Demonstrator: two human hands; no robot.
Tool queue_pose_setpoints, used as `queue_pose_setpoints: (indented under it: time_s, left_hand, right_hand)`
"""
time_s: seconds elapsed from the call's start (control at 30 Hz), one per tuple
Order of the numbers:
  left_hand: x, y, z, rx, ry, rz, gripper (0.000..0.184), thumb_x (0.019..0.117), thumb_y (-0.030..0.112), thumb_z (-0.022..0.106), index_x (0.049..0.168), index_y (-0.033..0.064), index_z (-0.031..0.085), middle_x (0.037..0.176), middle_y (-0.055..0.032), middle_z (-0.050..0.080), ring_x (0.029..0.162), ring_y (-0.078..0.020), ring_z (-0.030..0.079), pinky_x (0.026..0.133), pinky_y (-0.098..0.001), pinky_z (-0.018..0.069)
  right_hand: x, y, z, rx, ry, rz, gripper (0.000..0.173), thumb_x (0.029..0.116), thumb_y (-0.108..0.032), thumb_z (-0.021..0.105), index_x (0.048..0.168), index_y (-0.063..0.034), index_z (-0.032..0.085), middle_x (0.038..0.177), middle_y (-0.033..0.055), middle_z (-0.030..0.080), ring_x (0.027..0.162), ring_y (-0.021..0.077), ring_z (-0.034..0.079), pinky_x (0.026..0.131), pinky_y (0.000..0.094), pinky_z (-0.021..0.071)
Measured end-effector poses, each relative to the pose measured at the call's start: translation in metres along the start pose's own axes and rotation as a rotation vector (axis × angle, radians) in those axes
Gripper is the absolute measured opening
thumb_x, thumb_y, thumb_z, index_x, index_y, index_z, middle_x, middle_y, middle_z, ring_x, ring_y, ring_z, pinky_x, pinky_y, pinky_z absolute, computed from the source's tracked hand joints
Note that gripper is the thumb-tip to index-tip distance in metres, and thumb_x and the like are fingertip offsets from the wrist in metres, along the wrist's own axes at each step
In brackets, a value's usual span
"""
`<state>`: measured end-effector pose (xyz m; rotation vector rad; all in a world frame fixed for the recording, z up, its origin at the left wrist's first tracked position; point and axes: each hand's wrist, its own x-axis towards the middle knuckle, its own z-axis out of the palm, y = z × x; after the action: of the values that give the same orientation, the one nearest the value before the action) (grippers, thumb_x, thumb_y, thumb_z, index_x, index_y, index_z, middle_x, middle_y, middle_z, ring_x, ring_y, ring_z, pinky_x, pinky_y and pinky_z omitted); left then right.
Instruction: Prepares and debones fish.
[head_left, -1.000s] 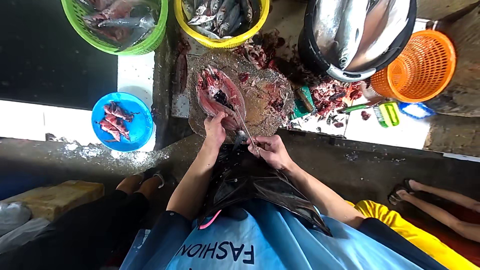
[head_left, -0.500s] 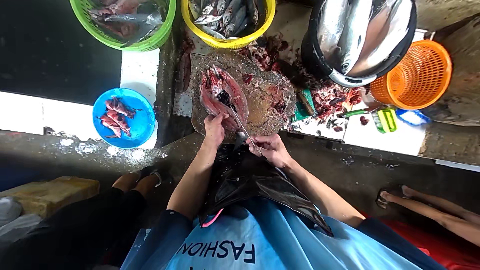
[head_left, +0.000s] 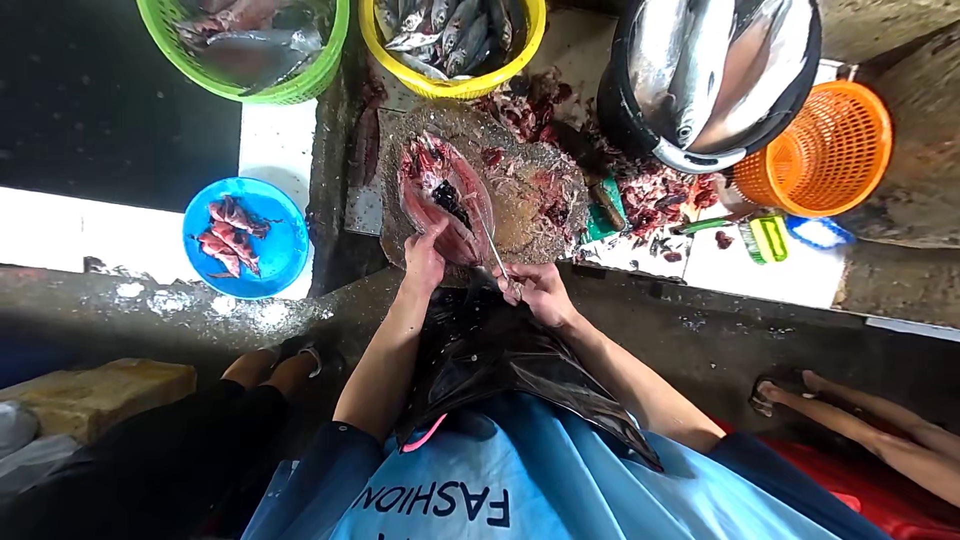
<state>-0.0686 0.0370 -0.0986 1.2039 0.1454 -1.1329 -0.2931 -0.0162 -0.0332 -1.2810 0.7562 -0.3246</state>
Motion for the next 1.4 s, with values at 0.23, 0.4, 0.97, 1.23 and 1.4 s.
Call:
queue_pose_setpoints:
  time_s: [0.23, 0.4, 0.97, 1.23, 1.4]
  left_hand:
    - [0.005, 0.008, 0.0, 0.006, 0.02, -0.007, 0.032, 0.1035, 0.018, 0.061, 0.129, -0.0023, 0.058, 0.116, -0.0169, 0.07, 0.107, -0.0257, 0.069, 0.097, -0.046, 0.0569]
    - [0.0, 0.005, 0.002, -0.051, 0.003, -0.114, 0.035, 0.1048, 0.024, 0.059, 0.132, 0.001, 0.056, 0.117, -0.0168, 0.07, 0.108, -0.0275, 0.069, 0.095, -0.0483, 0.0577]
    - [-0.011, 0.052, 0.031, 1.217, 0.243, 0.122, 0.047, 0.0914, 0.046, 0.075, 0.096, -0.0008, 0.071, 0.094, -0.0182, 0.072, 0.094, -0.0328, 0.072, 0.087, -0.055, 0.0577]
    - [0.005, 0.028, 0.006, -0.134, 0.002, -0.115, 0.03, 0.1066, 0.025, 0.054, 0.129, 0.0054, 0.059, 0.116, -0.0126, 0.07, 0.108, -0.0234, 0.068, 0.096, -0.0446, 0.0563]
    - [0.004, 0.023, 0.014, -0.175, 0.021, -0.156, 0.033, 0.1081, 0.027, 0.05, 0.132, 0.0059, 0.057, 0.118, -0.0123, 0.069, 0.109, -0.0231, 0.068, 0.096, -0.0447, 0.0561]
  right_hand:
    - [0.008, -0.002, -0.003, 0.065, -0.079, 0.219, 0.03, 0.1007, -0.02, 0.052, 0.094, -0.0014, 0.075, 0.073, 0.0035, 0.067, 0.058, 0.0096, 0.058, 0.055, 0.026, 0.0499]
    - [0.025, 0.014, 0.004, 0.271, -0.084, 0.303, 0.045, 0.1052, -0.036, 0.041, 0.103, -0.0028, 0.072, 0.076, 0.002, 0.066, 0.061, 0.0093, 0.058, 0.058, 0.0261, 0.0512]
    - [0.055, -0.013, 0.031, -1.084, -0.35, 0.12, 0.03, 0.0924, -0.037, 0.064, 0.093, -0.0081, 0.07, 0.088, 0.0128, 0.07, 0.086, 0.033, 0.07, 0.074, 0.059, 0.0556]
    - [0.042, 0.03, 0.011, -0.519, -0.179, -0.111, 0.029, 0.0968, -0.027, 0.068, 0.119, -0.0091, 0.073, 0.105, 0.0052, 0.076, 0.096, 0.0142, 0.072, 0.092, 0.0423, 0.0594]
    - [0.034, 0.029, 0.003, -0.571, -0.063, -0.293, 0.035, 0.0936, -0.021, 0.072, 0.124, -0.004, 0.071, 0.11, 0.0082, 0.075, 0.103, 0.0166, 0.071, 0.096, 0.0404, 0.0582]
